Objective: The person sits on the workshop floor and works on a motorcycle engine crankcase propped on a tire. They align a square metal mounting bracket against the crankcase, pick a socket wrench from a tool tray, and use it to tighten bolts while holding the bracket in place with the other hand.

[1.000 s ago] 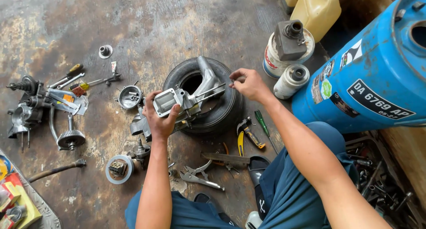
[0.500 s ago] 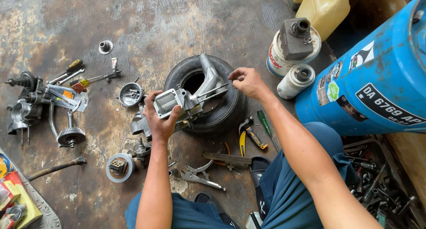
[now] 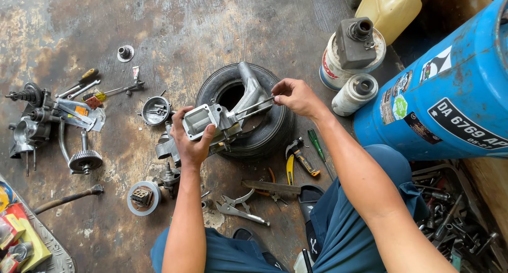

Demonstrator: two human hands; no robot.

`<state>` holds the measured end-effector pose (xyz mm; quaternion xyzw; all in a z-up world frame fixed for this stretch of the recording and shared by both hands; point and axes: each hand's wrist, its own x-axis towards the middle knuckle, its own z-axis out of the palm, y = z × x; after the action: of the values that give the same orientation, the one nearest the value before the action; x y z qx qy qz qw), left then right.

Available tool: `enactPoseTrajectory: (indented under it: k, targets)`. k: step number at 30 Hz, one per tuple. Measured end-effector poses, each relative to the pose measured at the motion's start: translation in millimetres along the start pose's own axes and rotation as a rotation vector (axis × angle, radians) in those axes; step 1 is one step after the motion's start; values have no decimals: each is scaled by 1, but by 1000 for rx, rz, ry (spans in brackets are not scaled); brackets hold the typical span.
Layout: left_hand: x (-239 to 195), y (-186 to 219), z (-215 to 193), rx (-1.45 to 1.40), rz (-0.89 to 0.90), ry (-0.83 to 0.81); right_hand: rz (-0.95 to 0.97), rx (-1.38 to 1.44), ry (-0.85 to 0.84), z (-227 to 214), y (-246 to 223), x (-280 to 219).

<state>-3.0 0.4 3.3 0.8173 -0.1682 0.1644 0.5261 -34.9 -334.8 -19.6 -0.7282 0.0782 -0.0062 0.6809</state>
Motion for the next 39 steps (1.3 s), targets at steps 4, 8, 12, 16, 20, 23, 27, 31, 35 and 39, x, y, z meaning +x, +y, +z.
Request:
enactPoseTrajectory:
  k: [4,8,12,16,20,23,27,31,35,39]
  targets:
    - [0,-2,1,4,-11,1,6,-5,8,2,-13,-5]
    - [0,4,-1,-1,-22,-5,10,-54,1,3,-18,-7]
    - [-1,-2,1,8,-29,8,8,-75,-1,3,-15,-6]
    - [0,-2,1,6,-27,3,27,-89,-2,3,-13,-4]
    - [-1,-3,1,8,-35,2,22,-105,6,5,-16,-7]
    - [-2,-5,1,8,-37,1,18,-103,6,8,-14,-5]
    - [-2,-6,2,4,-31,10,40,-87,6,9,-9,-1]
    - [-2,-19,5,5,-25,9,51,-85,-25,7,-13,-5]
    - [0,-24,5,-14,6,3,47,-81,-46,6,-14,-5]
    - [-2,-19,2,-15,23,7,67,-94,-54,6,-12,-5]
